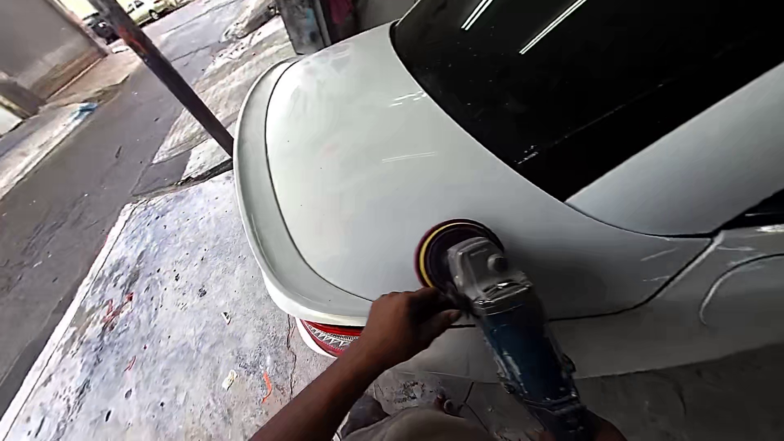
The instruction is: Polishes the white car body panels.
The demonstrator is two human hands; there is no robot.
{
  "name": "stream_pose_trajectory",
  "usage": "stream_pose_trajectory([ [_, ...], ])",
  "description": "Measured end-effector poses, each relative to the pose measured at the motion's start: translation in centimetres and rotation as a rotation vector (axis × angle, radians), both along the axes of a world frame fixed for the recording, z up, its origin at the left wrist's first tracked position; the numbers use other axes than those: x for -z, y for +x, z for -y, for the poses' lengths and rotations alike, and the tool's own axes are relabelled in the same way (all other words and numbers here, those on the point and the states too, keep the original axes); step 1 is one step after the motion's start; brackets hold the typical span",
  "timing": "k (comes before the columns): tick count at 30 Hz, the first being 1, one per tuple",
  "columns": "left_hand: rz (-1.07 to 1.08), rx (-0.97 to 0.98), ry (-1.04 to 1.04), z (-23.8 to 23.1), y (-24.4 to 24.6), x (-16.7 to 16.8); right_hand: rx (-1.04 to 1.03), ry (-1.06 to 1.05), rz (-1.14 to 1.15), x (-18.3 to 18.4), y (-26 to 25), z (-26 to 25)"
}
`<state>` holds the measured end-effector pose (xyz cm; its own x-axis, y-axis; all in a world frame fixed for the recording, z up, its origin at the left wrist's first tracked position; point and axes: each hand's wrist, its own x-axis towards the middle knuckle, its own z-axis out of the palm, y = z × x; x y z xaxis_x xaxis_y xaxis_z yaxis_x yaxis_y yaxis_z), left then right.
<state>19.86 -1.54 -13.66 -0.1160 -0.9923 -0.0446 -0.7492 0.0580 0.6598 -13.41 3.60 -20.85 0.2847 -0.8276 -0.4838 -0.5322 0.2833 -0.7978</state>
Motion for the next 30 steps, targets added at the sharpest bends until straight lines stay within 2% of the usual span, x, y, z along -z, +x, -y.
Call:
stream_pose_trajectory([
  [3, -0.1, -0.215, -0.038, -3.8, 7.0, 1.1, -0.221, -0.056, -0.162, -2.8, 6.0, 2.8],
  [6, -0.183, -0.368, -0.117, -6.3, 12.0, 1.8, -0.353, -0.119, -0.216, -5.4, 11.2, 4.7],
  [11, -0.143, -0.407, -0.264, -7.5, 19.2, 2.5, -0.366, -0.232, -0.276, -7.4, 18.6, 4.2],
  [15, -0.143, -0.364, -0.319, -5.4, 23.6, 2.3, -0.291, -0.259, -0.296, -8.9, 22.8, 3.6],
  [23, -0.161, -0.289, -0.353, -1.9, 30.8, 1.3, -0.208, -0.171, -0.297, -11.8, 29.8, 4.1],
  [30, -0.047, -0.251, -0.375, 4.2, 37.9, -0.3, -0.167, -0.146, -0.265, -13.4, 37.0, 8.1],
])
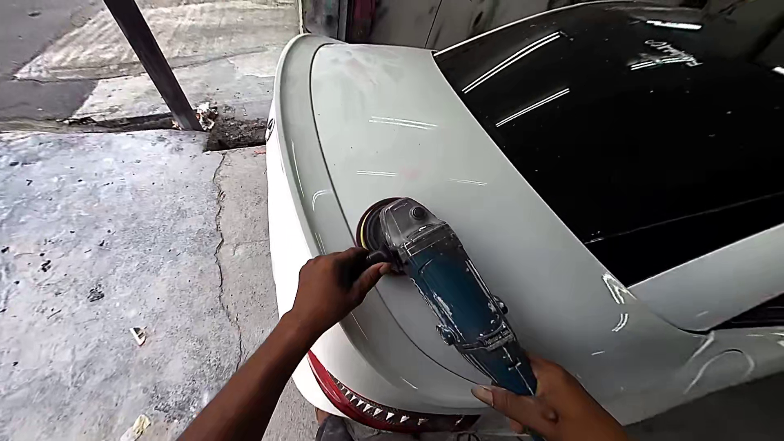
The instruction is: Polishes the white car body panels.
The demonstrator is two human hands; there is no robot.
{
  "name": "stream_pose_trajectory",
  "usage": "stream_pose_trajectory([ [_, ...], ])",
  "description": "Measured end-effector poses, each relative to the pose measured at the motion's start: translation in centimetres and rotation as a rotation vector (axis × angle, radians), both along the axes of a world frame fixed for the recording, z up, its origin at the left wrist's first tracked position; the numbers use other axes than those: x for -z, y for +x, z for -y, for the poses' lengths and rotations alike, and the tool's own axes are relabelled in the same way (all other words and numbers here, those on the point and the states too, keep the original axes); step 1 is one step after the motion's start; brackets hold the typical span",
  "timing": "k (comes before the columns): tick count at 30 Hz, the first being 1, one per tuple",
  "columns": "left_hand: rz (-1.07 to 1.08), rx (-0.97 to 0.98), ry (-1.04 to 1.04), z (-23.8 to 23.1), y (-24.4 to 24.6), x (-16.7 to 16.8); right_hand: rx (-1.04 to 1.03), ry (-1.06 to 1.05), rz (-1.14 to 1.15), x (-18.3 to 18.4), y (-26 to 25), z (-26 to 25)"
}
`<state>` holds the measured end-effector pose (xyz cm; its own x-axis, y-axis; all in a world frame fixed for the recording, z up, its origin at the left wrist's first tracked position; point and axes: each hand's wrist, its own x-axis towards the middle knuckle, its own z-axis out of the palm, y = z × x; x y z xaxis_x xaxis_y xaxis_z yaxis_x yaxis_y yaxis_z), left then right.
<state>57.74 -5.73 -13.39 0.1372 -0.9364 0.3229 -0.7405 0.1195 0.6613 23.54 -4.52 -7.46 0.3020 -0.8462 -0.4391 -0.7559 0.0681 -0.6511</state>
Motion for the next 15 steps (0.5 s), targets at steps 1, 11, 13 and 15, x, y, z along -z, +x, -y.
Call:
stream_pose_trajectory([
  [1, 0.027, 0.0, -0.002, 1.2, 1.3, -0.4, 0.004, 0.009, 0.003, -0.1, 1.3, 1.1],
  [11, 0.128, -0.027, 0.06, 13.0, 11.5, -3.4, 0.081, 0.136, 0.146, -3.7, 13.2, 12.1],
  [13, 0.11, -0.012, 0.076, 13.4, 11.0, -3.8, 0.082, 0.161, 0.162, -4.2, 12.4, 12.5],
  [15, 0.081, 0.02, 0.084, 12.1, 9.2, -3.6, 0.07, 0.196, 0.155, -4.1, 9.9, 11.4],
])
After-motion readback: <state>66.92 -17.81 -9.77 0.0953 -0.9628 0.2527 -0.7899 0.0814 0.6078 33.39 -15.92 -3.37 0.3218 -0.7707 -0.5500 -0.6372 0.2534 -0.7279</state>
